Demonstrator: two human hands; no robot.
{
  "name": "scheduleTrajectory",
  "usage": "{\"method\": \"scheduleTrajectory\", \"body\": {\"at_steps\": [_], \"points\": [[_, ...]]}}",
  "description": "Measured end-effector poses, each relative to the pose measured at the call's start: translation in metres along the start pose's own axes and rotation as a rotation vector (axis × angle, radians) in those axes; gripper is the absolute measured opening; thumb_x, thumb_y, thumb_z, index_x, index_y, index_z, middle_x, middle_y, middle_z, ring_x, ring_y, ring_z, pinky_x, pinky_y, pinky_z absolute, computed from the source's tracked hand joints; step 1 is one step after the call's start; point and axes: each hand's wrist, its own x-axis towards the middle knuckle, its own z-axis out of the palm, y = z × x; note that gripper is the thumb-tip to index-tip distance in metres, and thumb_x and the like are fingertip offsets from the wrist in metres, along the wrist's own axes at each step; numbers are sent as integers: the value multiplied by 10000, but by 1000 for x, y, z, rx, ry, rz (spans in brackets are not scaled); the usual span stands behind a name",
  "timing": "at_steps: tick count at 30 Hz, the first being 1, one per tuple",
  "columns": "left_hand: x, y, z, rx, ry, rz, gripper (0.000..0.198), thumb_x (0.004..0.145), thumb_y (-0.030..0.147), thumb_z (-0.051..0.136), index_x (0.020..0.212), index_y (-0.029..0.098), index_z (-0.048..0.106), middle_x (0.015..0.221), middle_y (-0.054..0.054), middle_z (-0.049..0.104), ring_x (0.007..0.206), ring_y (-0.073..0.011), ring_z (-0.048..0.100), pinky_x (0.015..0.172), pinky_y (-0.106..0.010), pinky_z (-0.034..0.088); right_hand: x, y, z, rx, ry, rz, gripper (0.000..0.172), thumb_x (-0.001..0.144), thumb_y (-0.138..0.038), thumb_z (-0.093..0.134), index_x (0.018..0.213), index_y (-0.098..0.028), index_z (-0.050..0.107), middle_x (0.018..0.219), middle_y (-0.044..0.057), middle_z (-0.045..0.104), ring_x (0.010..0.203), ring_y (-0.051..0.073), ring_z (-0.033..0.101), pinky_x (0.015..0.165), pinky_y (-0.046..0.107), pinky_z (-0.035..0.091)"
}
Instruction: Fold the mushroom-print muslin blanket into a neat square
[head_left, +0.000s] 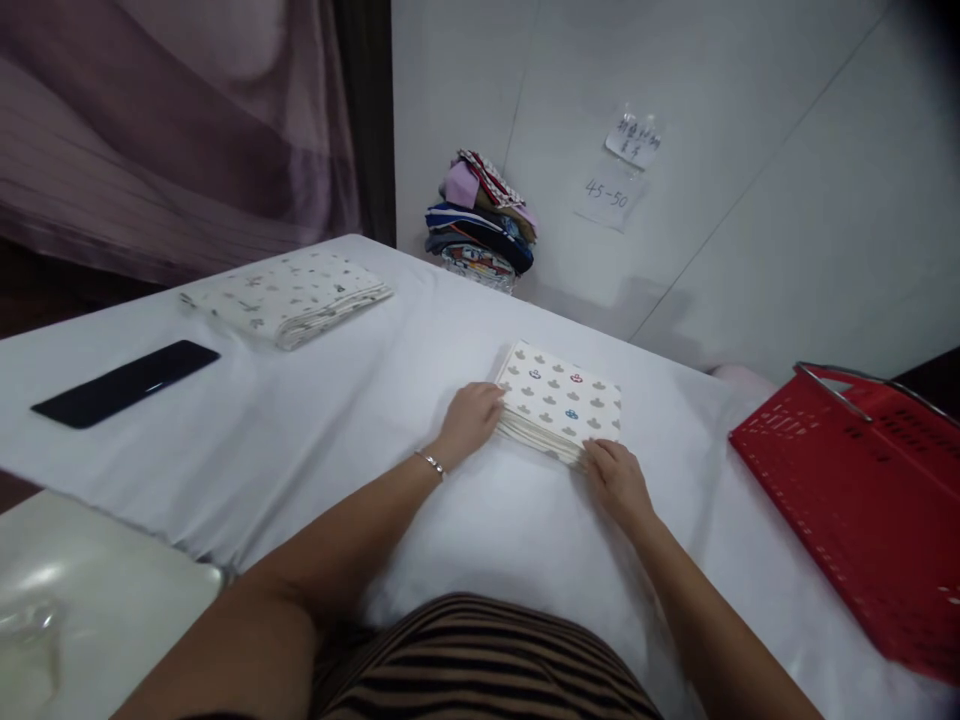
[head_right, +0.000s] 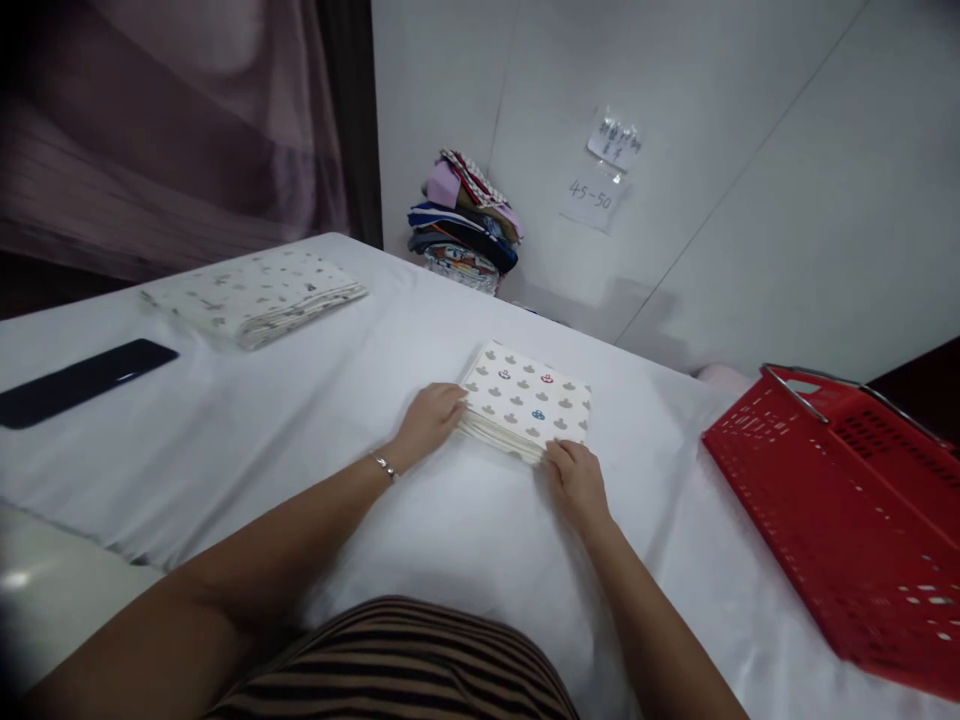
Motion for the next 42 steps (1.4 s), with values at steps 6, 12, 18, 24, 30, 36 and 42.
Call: {"method": "scheduleTrajectory", "body": {"at_steps": [6, 12, 18, 24, 30, 36, 42], "points": [[2, -17, -13, -231, -121, -456, 163, 798, 296, 533, 739, 201, 651, 804, -2, 666, 732, -143, 585, 662, -259, 424, 41, -33, -1, 100, -29, -61, 293, 907, -260, 451, 1143, -208, 618, 1123, 107, 633, 1035, 253, 560, 887, 424, 450], [1, -8, -12, -139, -173, -396, 158, 770, 307, 564, 692, 196, 645, 783, -11, 664, 739, -150, 578, 645, -253, 388, 88, -80, 23, 168, -119, -107, 275, 866, -218, 508, 1106, -211, 642, 1123, 97, 641, 1035, 246, 554, 907, 403, 443], [3, -12, -11, -165, -220, -507, 217, 780, 384, 559, 743, 197, 665, 826, -28, 689, 760, -165, 591, 642, -256, 383, 105, -99, 45, 174, -143, -16, 263, 869, -233, 540, 1112, -200, 636, 1104, 90, 650, 1030, 234, 550, 907, 380, 433], [3, -14, -6, -324, -229, -538, 192, 766, 350, 559, 699, 194, 648, 731, -7, 671, 709, -152, 579, 616, -244, 380, 109, -103, 47, 196, -128, 33, 182, 885, -233, 528, 1009, -207, 659, 1004, 74, 656, 960, 209, 560, 859, 337, 438], [4, -17, -4, -443, -210, -579, 181, 729, 336, 566, 656, 179, 619, 652, 2, 624, 643, -140, 545, 581, -244, 370, 111, -106, 47, 277, -76, 82, 226, 931, -264, 442, 850, -208, 645, 857, 48, 630, 849, 175, 564, 767, 290, 437], [4, -16, -3, -665, -179, -670, 170, 673, 331, 584, 622, 169, 589, 569, 27, 545, 585, -114, 488, 550, -228, 359, 107, -109, 52, 269, -70, 54, 235, 937, -268, 423, 889, -221, 648, 918, 54, 643, 886, 182, 560, 789, 302, 436], [6, -11, -6, -889, -186, -770, 178, 649, 323, 591, 590, 157, 568, 542, 13, 527, 523, -86, 431, 512, -219, 343, 104, -111, 55, 199, -77, 10, 158, 859, -282, 549, 973, -204, 626, 1009, 80, 635, 944, 214, 548, 832, 330, 426]]}}
